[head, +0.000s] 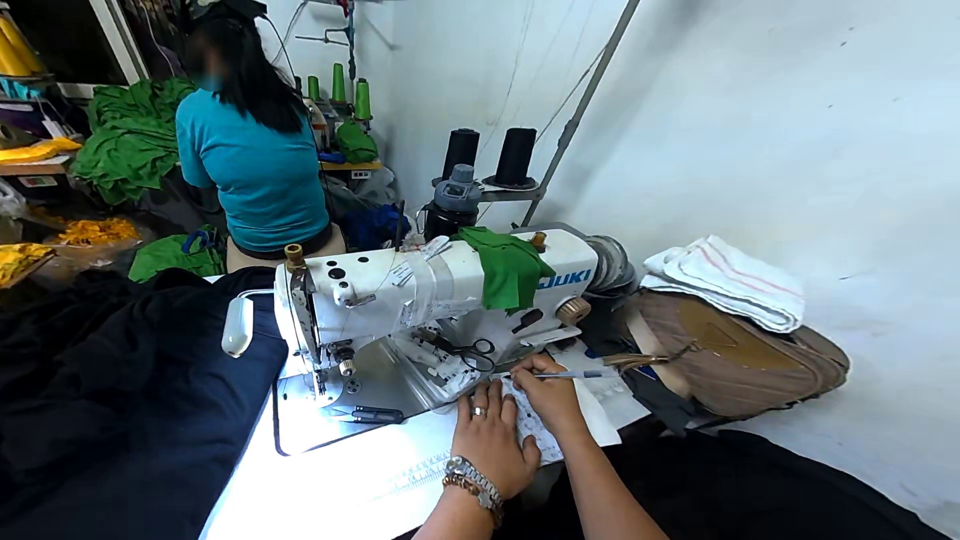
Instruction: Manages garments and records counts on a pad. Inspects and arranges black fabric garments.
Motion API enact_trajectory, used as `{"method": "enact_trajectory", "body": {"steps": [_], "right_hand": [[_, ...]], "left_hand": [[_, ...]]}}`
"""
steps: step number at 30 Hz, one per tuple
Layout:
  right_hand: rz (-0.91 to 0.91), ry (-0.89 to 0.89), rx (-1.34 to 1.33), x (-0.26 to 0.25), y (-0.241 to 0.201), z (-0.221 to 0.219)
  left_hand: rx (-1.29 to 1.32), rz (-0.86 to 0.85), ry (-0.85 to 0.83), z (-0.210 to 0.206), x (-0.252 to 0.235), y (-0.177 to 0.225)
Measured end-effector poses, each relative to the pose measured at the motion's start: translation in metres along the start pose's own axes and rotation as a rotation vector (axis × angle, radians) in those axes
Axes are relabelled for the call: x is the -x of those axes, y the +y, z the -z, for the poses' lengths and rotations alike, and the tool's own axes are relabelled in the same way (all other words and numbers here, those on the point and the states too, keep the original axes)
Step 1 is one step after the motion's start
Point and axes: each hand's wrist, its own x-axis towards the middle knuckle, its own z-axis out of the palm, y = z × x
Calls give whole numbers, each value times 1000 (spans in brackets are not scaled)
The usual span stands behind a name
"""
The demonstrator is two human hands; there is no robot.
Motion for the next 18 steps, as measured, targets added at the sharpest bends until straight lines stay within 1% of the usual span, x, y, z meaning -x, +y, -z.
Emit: {"method": "enact_trajectory", "body": {"steps": [5, 11, 16, 18], "right_hand": [[-11, -30, 108, 1, -8, -1], [0, -50, 29, -1, -4, 1], [-7, -66, 114, 1, -9, 2], [-11, -37, 120, 1, -9, 2]], "left_hand": [[-1, 0, 2, 0, 1, 0], [-3, 0, -26, 2, -1, 0], [1, -1, -9, 2, 0, 0], [-2, 1, -6, 1, 0, 0]]}}
